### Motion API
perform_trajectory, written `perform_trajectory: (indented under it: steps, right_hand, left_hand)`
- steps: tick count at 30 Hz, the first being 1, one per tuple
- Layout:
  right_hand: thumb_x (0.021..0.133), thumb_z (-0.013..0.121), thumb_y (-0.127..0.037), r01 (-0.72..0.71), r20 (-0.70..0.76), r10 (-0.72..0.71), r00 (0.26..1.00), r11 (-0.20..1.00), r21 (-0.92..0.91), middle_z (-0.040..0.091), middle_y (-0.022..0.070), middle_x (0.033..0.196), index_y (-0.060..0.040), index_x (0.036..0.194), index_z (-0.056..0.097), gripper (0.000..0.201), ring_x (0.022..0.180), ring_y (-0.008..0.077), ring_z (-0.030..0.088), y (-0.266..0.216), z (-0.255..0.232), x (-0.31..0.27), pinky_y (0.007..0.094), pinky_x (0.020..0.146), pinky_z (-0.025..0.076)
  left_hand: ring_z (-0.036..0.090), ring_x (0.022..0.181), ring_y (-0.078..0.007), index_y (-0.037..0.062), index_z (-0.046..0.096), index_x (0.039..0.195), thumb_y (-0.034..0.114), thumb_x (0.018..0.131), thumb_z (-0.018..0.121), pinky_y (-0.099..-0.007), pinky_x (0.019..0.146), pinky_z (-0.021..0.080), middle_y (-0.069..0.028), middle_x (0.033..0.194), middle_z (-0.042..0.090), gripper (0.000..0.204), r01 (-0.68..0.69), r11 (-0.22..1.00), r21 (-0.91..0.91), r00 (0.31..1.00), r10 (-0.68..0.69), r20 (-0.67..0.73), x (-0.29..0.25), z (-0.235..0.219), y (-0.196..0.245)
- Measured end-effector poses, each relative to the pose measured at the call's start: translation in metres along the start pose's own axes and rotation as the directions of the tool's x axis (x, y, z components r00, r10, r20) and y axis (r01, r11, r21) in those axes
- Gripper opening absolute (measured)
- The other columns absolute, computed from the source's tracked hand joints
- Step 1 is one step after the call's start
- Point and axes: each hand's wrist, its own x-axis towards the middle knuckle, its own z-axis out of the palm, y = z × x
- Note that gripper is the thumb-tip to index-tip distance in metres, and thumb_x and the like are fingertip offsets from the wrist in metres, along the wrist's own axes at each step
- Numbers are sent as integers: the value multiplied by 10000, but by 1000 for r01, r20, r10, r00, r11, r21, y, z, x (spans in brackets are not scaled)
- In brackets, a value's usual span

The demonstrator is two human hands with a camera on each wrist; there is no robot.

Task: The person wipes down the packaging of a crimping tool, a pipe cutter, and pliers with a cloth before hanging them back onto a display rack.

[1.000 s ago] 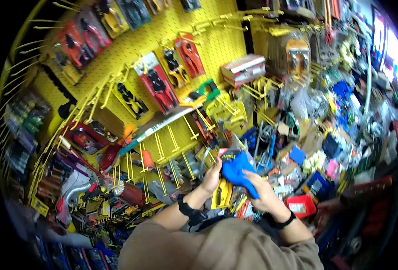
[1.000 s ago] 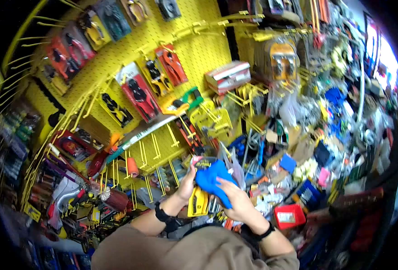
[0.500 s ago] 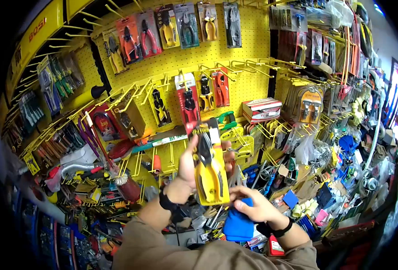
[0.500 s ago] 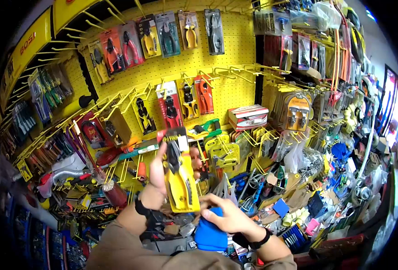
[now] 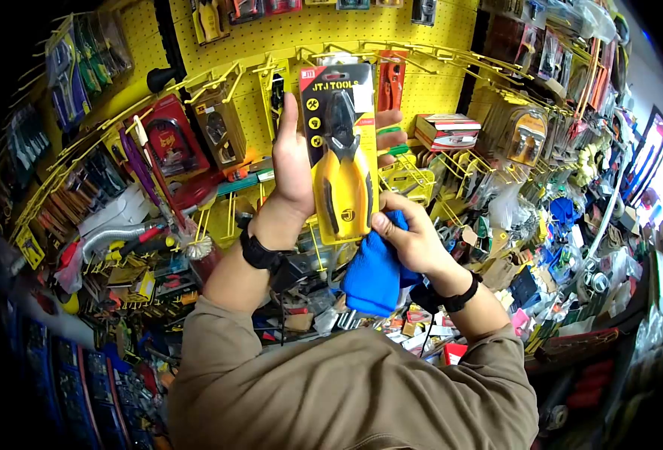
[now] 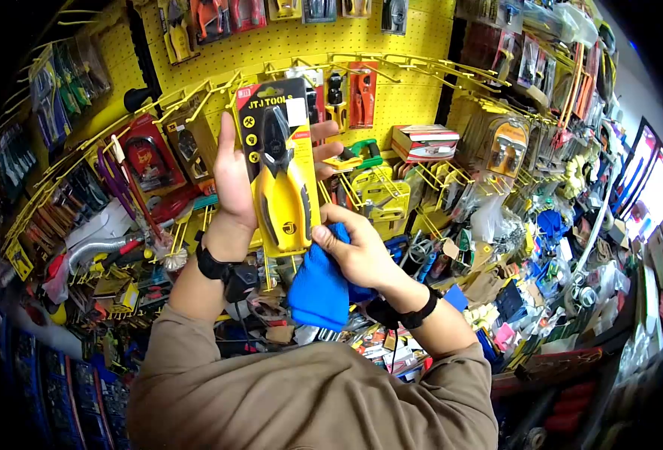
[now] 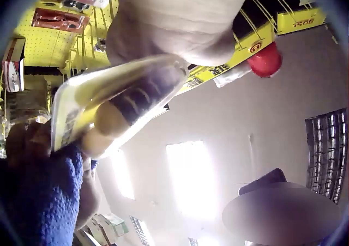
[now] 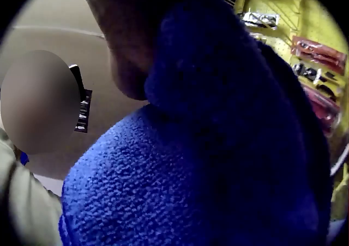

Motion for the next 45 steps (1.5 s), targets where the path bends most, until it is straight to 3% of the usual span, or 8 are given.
perform_trajectory:
  steps: [3, 6, 8, 14, 26, 32, 38, 45]
  right_hand:
    - [1004, 599, -195, -53, -70, 58, 996, 996, 70, 563, -1, 814, -7, 1006, 617, 189, 783, 81, 475, -2, 8, 6, 252, 707, 422]
    - [989, 617, -203, -53, -134, 65, 989, 994, 96, 578, -5, 829, -21, 999, 640, 183, 789, 82, 485, -7, 0, 11, 260, 725, 426]
    - [985, 621, -214, 1, -201, 6, 980, 999, 36, 591, 7, 853, -9, 992, 646, 207, 822, 95, 503, -8, -12, 18, 265, 767, 430]
    - [986, 620, -217, 111, -281, -110, 953, 994, -12, 558, -25, 794, -3, 1017, 643, 217, 744, 65, 465, -13, -52, 52, 243, 676, 403]
    - [1024, 571, -257, 169, 8, -174, 985, 944, -282, 609, 11, 878, -9, 1037, 641, 259, 877, 101, 495, -88, -114, 120, 282, 847, 436]
    - [1015, 544, -305, 226, -29, -276, 961, 838, -496, 653, 211, 853, 14, 1032, 621, 328, 804, 262, 623, -115, -119, 145, 395, 780, 482]
    - [993, 564, -286, 138, -124, -221, 967, 869, -476, 655, 217, 856, 7, 1040, 626, 303, 824, 322, 643, -140, -119, 180, 411, 791, 484]
    - [964, 564, -232, 54, -303, -223, 926, 876, -479, 657, 284, 1181, -1, 1283, 612, 397, 1160, 374, 626, -162, -115, 253, 413, 996, 471]
  left_hand:
    - [506, 1293, -424, -8, 305, 1517, 810, 905, 238, -516, 1024, 475, -301, 1458, 434, 1024, 25, 986, 167, 996, -10, -88, -10, 2, -1]
    - [584, 1214, -257, 2, 436, 1416, 569, 1010, 427, -395, 995, 497, -166, 1341, 577, 698, 46, 912, 408, 996, -8, -94, -26, -11, -8]
    - [592, 1172, -176, 26, 425, 1414, 330, 1018, 566, -344, 1003, 475, -91, 1270, 615, 518, -73, 818, 570, 972, 187, -143, -30, -21, -16]
    - [661, 1028, -168, -11, 504, 1257, 83, 942, 687, -313, 884, 546, -131, 1149, 674, 376, -42, 636, 770, 982, 167, -85, -21, -26, -19]
    - [705, 785, -121, -40, 660, 1132, 234, 1006, 610, -227, 620, 534, -124, 947, 743, 306, -146, 401, 904, 912, 409, -34, 33, 6, 9]
    - [708, 740, -169, -84, 657, 1125, 174, 997, 613, -292, 670, 593, -165, 911, 735, 291, -212, 371, 904, 888, 460, 19, 48, 25, 30]
    - [709, 765, -160, -96, 637, 1141, 146, 1014, 579, -277, 682, 580, -155, 906, 732, 279, -228, 300, 926, 855, 516, 43, 70, 35, 50]
    - [678, 927, -142, -102, 528, 1332, 135, 993, 622, -280, 830, 548, -145, 1041, 719, 425, -116, -278, 954, 717, 641, 274, 128, 10, 101]
